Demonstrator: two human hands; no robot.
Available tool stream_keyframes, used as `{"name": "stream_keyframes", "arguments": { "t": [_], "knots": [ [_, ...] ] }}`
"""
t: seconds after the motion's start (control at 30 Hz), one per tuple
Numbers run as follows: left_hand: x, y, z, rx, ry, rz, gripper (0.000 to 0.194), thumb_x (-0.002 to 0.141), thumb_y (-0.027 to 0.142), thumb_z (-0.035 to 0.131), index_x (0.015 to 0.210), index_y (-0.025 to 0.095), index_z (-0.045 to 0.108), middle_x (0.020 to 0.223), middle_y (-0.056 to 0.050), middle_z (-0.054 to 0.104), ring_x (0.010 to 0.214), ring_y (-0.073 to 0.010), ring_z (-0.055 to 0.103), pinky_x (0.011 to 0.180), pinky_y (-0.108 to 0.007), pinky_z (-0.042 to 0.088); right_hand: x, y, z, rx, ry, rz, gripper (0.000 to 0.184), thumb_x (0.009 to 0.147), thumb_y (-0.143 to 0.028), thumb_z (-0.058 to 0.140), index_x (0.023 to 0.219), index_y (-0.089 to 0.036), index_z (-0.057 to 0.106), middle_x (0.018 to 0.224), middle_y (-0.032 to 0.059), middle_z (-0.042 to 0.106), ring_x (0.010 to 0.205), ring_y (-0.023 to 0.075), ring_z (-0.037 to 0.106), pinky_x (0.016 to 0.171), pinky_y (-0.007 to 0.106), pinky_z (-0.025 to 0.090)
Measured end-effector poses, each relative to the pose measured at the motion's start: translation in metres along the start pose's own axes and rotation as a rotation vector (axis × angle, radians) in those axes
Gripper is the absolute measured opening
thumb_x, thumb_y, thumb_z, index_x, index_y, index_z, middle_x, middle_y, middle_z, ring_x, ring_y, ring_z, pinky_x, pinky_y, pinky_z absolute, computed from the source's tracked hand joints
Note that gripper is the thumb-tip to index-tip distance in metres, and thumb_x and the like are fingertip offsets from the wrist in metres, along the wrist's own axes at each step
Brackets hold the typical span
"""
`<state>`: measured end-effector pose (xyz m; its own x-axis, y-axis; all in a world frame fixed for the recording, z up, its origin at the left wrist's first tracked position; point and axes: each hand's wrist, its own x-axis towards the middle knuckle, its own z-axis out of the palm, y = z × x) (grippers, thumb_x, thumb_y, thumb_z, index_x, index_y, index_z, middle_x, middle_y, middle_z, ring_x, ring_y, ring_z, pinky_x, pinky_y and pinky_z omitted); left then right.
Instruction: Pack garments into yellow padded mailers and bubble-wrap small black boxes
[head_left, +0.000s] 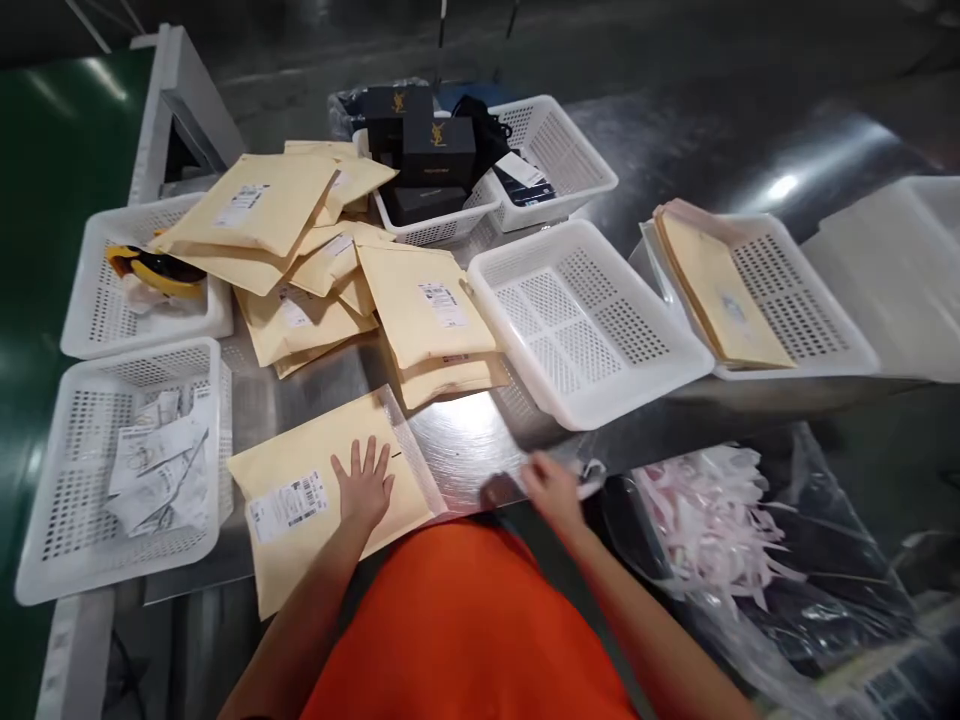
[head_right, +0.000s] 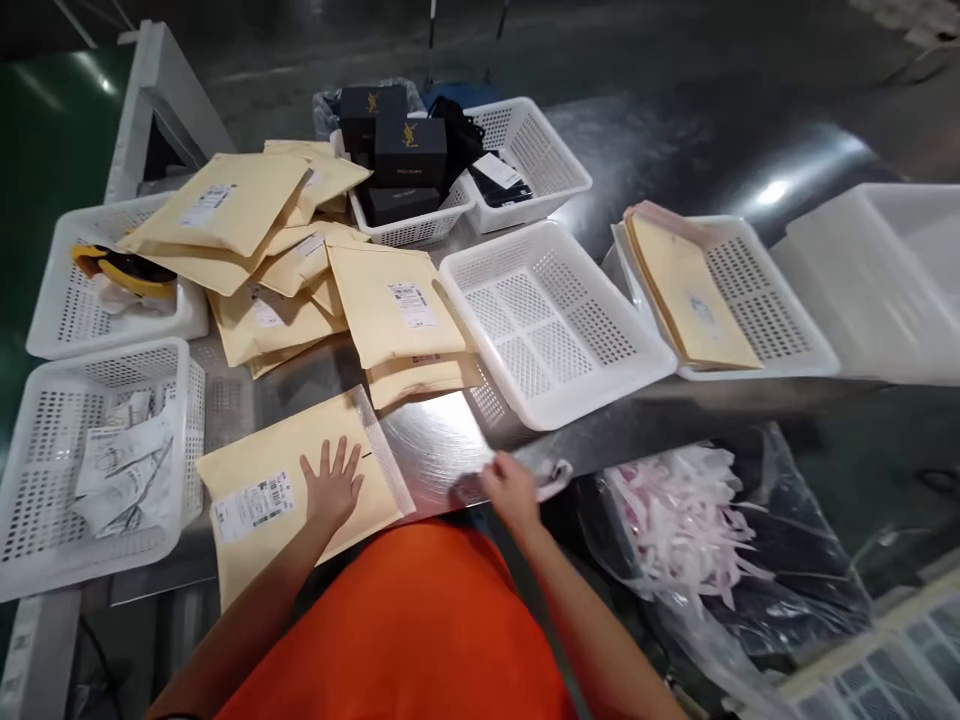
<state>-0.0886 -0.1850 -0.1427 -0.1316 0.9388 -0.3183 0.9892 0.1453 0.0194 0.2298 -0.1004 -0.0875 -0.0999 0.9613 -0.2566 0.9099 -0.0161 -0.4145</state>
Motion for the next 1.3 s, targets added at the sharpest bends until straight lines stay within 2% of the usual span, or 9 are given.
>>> {"name": "stream_keyframes", "arguments": {
  "t": [0.07, 0.17, 0.43, 0.7, 0.97, 1.03, 1.13, 1.23, 1.3],
  "knots": [
    [-0.001, 0.002, 0.000, 0.011, 0.014, -0.002, 0.055, 0.098, 0.035, 0.034, 0.152, 0.032, 0.025, 0.164, -0.004, 0.020, 0.151, -0.0385, 0.013, 0.111, -0.079, -0.001, 0.022, -0.056, 0.043, -0.098, -0.326, -0.163, 0.026, 0.094, -0.041, 0.045, 0.090, -0.020, 0.060, 0.085, 0.0059, 0.067, 0.076, 0.0198, 0.060, 0.065, 0.028, 0.038],
    [-0.001, 0.004, -0.001, 0.017, 0.035, 0.004, 0.055, 0.098, 0.036, 0.037, 0.152, 0.032, 0.027, 0.164, -0.005, 0.021, 0.151, -0.0387, 0.014, 0.111, -0.079, -0.002, 0.039, -0.103, 0.082, -0.124, -0.448, -0.245, 0.027, 0.099, -0.038, 0.044, 0.097, -0.019, 0.064, 0.094, 0.0070, 0.071, 0.084, 0.0203, 0.064, 0.067, 0.027, 0.038],
    [0.001, 0.002, 0.003, -0.018, 0.015, 0.004, 0.058, 0.098, 0.040, 0.035, 0.154, 0.030, 0.023, 0.164, -0.004, 0.017, 0.151, -0.0381, 0.012, 0.112, -0.077, -0.005, 0.033, -0.115, 0.099, -0.167, -0.525, -0.428, 0.027, 0.101, -0.030, 0.042, 0.102, -0.019, 0.066, 0.098, 0.0078, 0.072, 0.087, 0.0214, 0.065, 0.070, 0.028, 0.040],
    [0.003, 0.002, 0.008, -0.015, 0.030, -0.036, 0.066, 0.091, 0.027, 0.034, 0.152, 0.003, 0.024, 0.162, -0.020, 0.017, 0.152, -0.0326, 0.016, 0.118, -0.070, -0.001, 0.002, -0.147, 0.127, -0.229, -0.412, -0.572, 0.026, 0.098, -0.024, 0.042, 0.103, -0.015, 0.066, 0.105, 0.0140, 0.065, 0.096, 0.0267, 0.057, 0.082, 0.037, 0.041],
    [0.002, -0.001, 0.029, -0.008, 0.114, -0.005, 0.069, 0.089, 0.030, 0.037, 0.153, 0.008, 0.026, 0.163, -0.017, 0.021, 0.152, -0.0340, 0.011, 0.118, -0.071, -0.002, 0.128, -0.229, 0.156, -0.194, -0.150, -0.472, 0.032, 0.099, -0.017, 0.030, 0.107, -0.012, 0.060, 0.109, 0.0168, 0.058, 0.100, 0.0272, 0.049, 0.091, 0.042, 0.037],
    [0.002, -0.001, 0.030, -0.005, 0.121, -0.007, 0.069, 0.090, 0.031, 0.038, 0.154, 0.009, 0.024, 0.163, -0.017, 0.019, 0.153, -0.0340, 0.010, 0.117, -0.072, -0.002, 0.138, -0.241, 0.158, -0.181, -0.112, -0.437, 0.034, 0.100, -0.015, 0.026, 0.110, -0.011, 0.058, 0.110, 0.0156, 0.057, 0.102, 0.0260, 0.048, 0.093, 0.040, 0.036],
    [0.005, 0.001, 0.026, -0.030, 0.070, -0.018, 0.070, 0.090, 0.032, 0.037, 0.154, 0.007, 0.022, 0.163, -0.019, 0.017, 0.152, -0.0347, 0.011, 0.117, -0.073, -0.001, 0.099, -0.214, 0.152, -0.178, -0.119, -0.437, 0.030, 0.098, -0.016, 0.032, 0.103, -0.012, 0.061, 0.107, 0.0138, 0.059, 0.099, 0.0243, 0.051, 0.091, 0.038, 0.038],
    [0.011, 0.004, 0.010, -0.118, -0.030, -0.044, 0.070, 0.091, 0.035, 0.038, 0.154, 0.008, 0.022, 0.163, -0.017, 0.014, 0.152, -0.0343, 0.011, 0.118, -0.071, -0.001, 0.017, -0.143, 0.147, -0.189, -0.140, -0.476, 0.018, 0.089, -0.014, 0.047, 0.086, -0.016, 0.065, 0.092, 0.0113, 0.064, 0.087, 0.0251, 0.056, 0.080, 0.037, 0.043],
    [0.010, 0.002, -0.004, -0.226, -0.096, -0.040, 0.072, 0.092, 0.040, 0.040, 0.154, 0.009, 0.022, 0.163, -0.017, 0.013, 0.152, -0.0351, 0.011, 0.118, -0.071, 0.001, -0.028, -0.091, 0.149, -0.157, -0.020, -0.527, 0.023, 0.087, -0.011, 0.043, 0.086, -0.019, 0.065, 0.088, 0.0096, 0.065, 0.080, 0.0245, 0.058, 0.075, 0.037, 0.045]
  ]
}}
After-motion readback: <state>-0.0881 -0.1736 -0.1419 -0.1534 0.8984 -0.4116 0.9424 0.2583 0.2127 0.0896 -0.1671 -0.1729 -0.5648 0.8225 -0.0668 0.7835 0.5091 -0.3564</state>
